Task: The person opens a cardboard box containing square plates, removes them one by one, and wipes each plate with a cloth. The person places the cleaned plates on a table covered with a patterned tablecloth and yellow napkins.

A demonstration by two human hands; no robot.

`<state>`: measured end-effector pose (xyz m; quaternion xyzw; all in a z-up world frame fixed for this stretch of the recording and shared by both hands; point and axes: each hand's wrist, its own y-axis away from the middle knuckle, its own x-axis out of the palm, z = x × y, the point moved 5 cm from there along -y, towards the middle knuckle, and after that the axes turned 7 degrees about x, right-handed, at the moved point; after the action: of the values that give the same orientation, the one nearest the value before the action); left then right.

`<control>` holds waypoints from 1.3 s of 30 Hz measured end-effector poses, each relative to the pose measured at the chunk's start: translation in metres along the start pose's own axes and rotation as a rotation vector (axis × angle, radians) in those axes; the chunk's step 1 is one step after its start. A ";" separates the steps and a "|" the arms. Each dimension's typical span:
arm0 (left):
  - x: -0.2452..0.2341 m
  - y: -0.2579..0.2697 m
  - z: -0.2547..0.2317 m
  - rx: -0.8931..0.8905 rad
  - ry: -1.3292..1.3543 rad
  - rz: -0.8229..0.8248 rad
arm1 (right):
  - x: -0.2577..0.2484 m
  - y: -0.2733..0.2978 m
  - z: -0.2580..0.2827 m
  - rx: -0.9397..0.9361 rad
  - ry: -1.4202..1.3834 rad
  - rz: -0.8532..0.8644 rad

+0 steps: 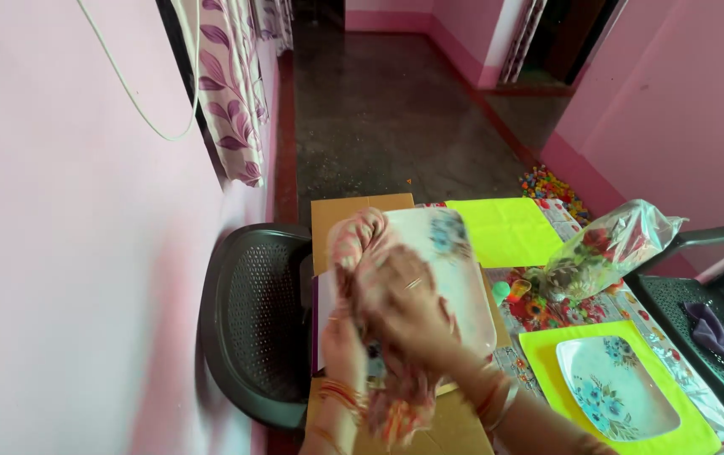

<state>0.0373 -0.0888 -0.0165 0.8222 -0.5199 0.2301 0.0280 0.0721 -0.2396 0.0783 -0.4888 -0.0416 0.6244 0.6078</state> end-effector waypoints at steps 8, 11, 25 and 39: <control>0.036 0.015 -0.060 0.096 -0.494 0.263 | -0.031 -0.044 0.014 -0.080 0.404 -0.224; 0.044 0.024 -0.056 0.337 -0.452 0.310 | -0.060 -0.057 0.039 -0.044 0.205 -0.291; 0.069 0.040 -0.063 0.093 -0.654 0.326 | -0.097 -0.050 0.012 0.178 0.146 -0.375; 0.093 0.074 -0.118 0.502 -0.602 0.345 | -0.088 0.023 -0.173 0.556 -0.147 -0.652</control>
<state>-0.0348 -0.1675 0.1126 0.7349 -0.5627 0.1005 -0.3650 0.1507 -0.4094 0.0234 -0.2220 -0.0671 0.4203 0.8772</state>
